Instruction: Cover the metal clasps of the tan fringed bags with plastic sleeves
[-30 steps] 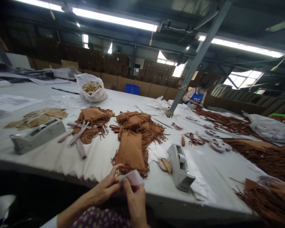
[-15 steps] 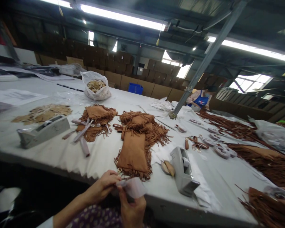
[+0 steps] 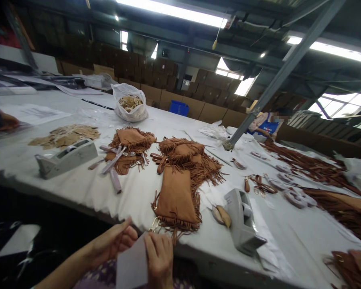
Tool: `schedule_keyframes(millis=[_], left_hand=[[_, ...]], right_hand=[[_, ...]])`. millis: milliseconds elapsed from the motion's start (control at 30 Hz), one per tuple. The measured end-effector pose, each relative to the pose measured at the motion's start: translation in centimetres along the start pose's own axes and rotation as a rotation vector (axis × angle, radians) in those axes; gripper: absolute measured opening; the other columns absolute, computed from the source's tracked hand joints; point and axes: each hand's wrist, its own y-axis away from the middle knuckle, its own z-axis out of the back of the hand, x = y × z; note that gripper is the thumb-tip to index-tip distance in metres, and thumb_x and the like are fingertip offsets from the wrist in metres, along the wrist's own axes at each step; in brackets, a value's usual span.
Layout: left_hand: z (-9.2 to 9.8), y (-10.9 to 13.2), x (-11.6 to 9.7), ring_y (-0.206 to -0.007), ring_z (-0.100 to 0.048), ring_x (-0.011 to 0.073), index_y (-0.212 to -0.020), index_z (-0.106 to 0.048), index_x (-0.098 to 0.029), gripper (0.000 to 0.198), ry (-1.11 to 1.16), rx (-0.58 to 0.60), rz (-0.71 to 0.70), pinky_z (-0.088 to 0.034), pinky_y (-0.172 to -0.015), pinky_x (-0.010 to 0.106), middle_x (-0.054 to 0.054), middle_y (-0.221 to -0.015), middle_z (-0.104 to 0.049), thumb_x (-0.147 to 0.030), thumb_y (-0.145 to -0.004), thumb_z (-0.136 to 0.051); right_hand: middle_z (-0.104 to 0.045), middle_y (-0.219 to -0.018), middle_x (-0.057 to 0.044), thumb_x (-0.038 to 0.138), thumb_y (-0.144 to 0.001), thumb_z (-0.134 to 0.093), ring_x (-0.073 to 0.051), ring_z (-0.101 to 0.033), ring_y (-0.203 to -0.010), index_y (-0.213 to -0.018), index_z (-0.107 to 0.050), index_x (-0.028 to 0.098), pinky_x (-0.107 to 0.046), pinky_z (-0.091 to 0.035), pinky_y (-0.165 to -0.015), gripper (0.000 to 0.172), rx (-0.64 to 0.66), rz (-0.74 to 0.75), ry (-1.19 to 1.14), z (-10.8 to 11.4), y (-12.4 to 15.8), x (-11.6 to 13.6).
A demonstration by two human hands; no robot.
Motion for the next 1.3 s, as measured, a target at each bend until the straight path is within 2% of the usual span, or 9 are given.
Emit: schedule_keyframes(millis=[100, 233, 300, 400, 500, 600, 867, 1033, 1300], left_hand=[[0.4, 1.0, 0.9, -0.056, -0.06, 0.0156, -0.081, -0.063, -0.011, 0.055, 0.053, 0.242, 0.174, -0.046, -0.057, 0.026, 0.009, -0.071, -0.067, -0.065, -0.075, -0.053], [1.4, 1.2, 1.8, -0.051, -0.056, 0.0149, -0.079, -0.058, -0.015, 0.032, -0.232, 0.19, 0.073, -0.041, -0.051, 0.025, 0.003, -0.062, -0.062, -0.046, -0.074, -0.063], [2.4, 1.7, 1.5, -0.055, -0.054, 0.0145, -0.076, -0.057, -0.017, 0.023, -0.522, 0.09, -0.125, -0.039, -0.054, 0.024, 0.0, -0.062, -0.059, -0.04, -0.078, -0.058], [3.6, 3.1, 0.3, -0.065, -0.051, 0.0132, -0.078, -0.058, -0.019, 0.015, -0.89, 0.038, -0.413, -0.035, -0.062, 0.023, -0.002, -0.068, -0.055, -0.031, -0.084, -0.051], [3.8, 4.4, -0.4, -0.064, -0.046, 0.0114, -0.082, -0.057, -0.019, 0.016, -0.917, 0.082, -0.427, -0.032, -0.061, 0.021, -0.004, -0.069, -0.051, -0.028, -0.087, -0.045], [3.5, 4.8, 0.1, -0.061, -0.041, 0.0106, -0.078, -0.054, -0.018, 0.014, -0.828, 0.127, -0.378, -0.03, -0.057, 0.02, -0.005, -0.066, -0.047, -0.026, -0.086, -0.046], [4.3, 4.1, 1.8, -0.062, -0.041, 0.0114, -0.076, -0.059, -0.016, 0.017, -0.736, 0.108, -0.308, -0.03, -0.057, 0.021, -0.004, -0.066, -0.048, -0.028, -0.083, -0.05], [4.4, 2.4, 2.6, -0.06, -0.041, 0.0114, -0.073, -0.062, -0.013, 0.028, -0.686, -0.005, -0.288, -0.03, -0.056, 0.023, -0.003, -0.062, -0.049, -0.037, -0.083, -0.051], [1.5, -0.5, 3.8, -0.045, -0.03, 0.0073, -0.059, -0.057, -0.013, 0.049, -0.339, -0.169, -0.211, -0.021, -0.047, 0.022, -0.006, -0.048, -0.042, -0.061, -0.07, -0.059]], right_hand=[[-0.068, -0.086, -0.009, 0.01, -0.084, -0.052, -0.021, -0.061, -0.077, -0.105, -0.064, 0.018, -0.038, -0.048, -0.073, 0.025, 0.008, 0.026, -0.062, -0.5, 0.4, 1.1], [-0.066, -0.106, -0.012, 0.009, -0.081, -0.049, -0.024, -0.061, -0.095, -0.119, -0.059, 0.018, -0.038, -0.05, -0.079, 0.041, 0.12, -0.071, -0.165, -0.9, 0.9, 0.8], [-0.061, -0.119, -0.013, 0.011, -0.08, -0.046, -0.026, -0.058, -0.107, -0.125, -0.054, 0.017, -0.039, -0.049, -0.087, 0.047, 0.151, -0.269, -0.232, -0.8, 1.0, -0.1], [-0.068, -0.104, -0.012, 0.023, -0.082, -0.05, -0.025, -0.065, -0.092, -0.117, -0.06, 0.016, -0.036, -0.052, -0.079, 0.037, 0.132, -0.746, -0.368, -0.8, 0.4, -1.4], [-0.071, -0.079, -0.008, 0.037, -0.078, -0.058, -0.023, -0.067, -0.068, -0.101, -0.065, 0.015, -0.031, -0.053, -0.06, 0.033, 0.123, -1.126, -0.6, -1.3, -0.9, -1.8], [-0.07, -0.071, -0.006, 0.042, -0.069, -0.066, -0.021, -0.065, -0.061, -0.092, -0.064, 0.014, -0.027, -0.05, -0.05, 0.036, 0.077, -1.304, -0.822, -2.1, -2.3, -1.5], [-0.068, -0.057, -0.004, 0.032, -0.057, -0.075, -0.016, -0.059, -0.048, -0.085, -0.062, 0.013, -0.022, -0.042, -0.043, 0.036, 0.054, -1.406, -0.81, -3.1, -4.0, -1.3], [-0.07, -0.062, -0.004, 0.027, -0.051, -0.079, -0.015, -0.062, -0.053, -0.085, -0.061, 0.014, -0.022, -0.046, -0.049, 0.041, -0.026, -1.53, -1.061, -3.0, -3.9, -1.7], [-0.072, -0.069, -0.006, 0.032, -0.047, -0.084, -0.018, -0.065, -0.06, -0.088, -0.066, 0.012, -0.023, -0.048, -0.05, 0.05, -0.121, -1.561, -1.117, -3.4, -3.2, -1.8]])
